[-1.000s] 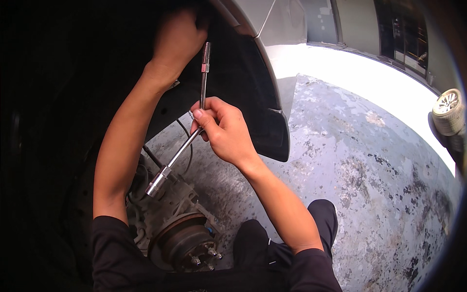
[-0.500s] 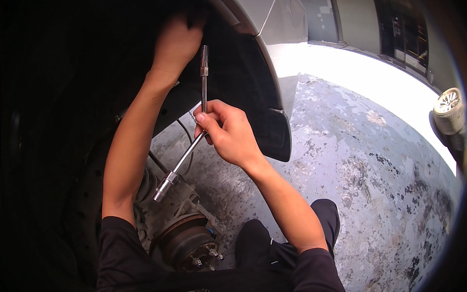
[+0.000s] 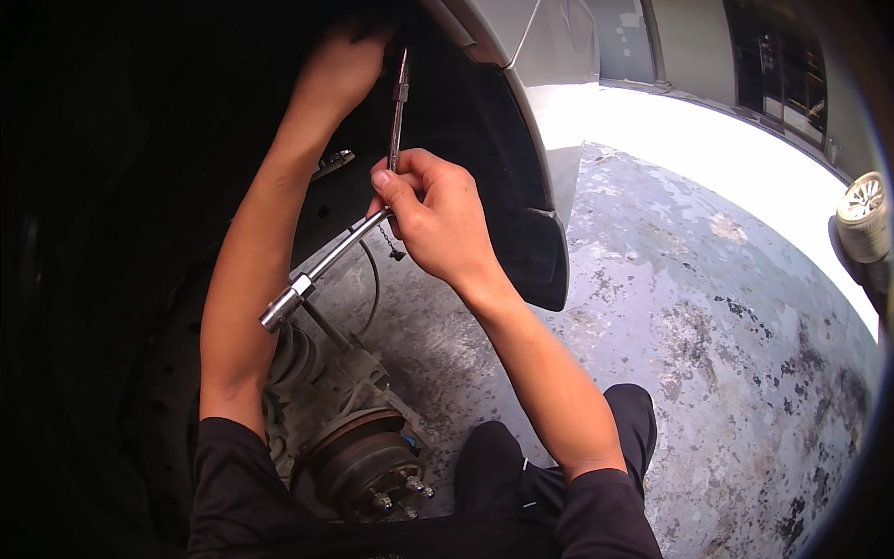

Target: The person uses a T-handle socket wrench to loosen and remove bolts securing a black plastic wheel well liner. After removing the bolts, the person pulls the liner away from the vehicle's wheel arch to expose the brake assembly.

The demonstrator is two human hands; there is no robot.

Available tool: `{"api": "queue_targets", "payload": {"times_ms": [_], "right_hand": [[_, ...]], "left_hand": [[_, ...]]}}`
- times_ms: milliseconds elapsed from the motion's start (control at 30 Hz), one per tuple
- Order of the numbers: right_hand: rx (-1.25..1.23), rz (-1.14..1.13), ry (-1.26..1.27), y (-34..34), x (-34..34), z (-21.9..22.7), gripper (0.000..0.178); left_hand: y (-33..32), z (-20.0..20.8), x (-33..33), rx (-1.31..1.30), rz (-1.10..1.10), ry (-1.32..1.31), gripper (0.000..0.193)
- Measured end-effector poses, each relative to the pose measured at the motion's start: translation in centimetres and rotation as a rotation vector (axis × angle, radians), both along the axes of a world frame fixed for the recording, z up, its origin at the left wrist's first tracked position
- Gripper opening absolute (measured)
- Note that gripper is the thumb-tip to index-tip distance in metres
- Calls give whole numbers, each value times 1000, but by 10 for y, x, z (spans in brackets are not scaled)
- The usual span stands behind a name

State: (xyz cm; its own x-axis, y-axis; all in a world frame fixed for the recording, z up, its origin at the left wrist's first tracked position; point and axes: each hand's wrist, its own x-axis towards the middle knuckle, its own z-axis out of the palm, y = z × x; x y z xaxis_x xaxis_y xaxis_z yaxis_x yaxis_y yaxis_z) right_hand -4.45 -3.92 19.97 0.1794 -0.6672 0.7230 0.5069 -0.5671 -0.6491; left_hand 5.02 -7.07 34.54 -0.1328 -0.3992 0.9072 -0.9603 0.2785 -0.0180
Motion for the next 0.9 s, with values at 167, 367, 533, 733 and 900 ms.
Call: {"api": "queue_targets", "payload": {"times_ms": [167,367,533,733,900], "right_hand": [[42,129,-94,-4,8,31,18],[73,352,-270,2,18,35,20],[96,537,-329,8,10,49,22],[120,423,-180,4,7,53,24],[157,370,-176,-1,6,56,22]], "left_hand": [[25,19,-9,213,-64,-53,31],[32,26,10,452,-280,-26,36],[43,40,12,771,-120,-127,49],[88,96,38,1023,-65,-211,51],[94,73,-7,732,96,-239,40]]}}
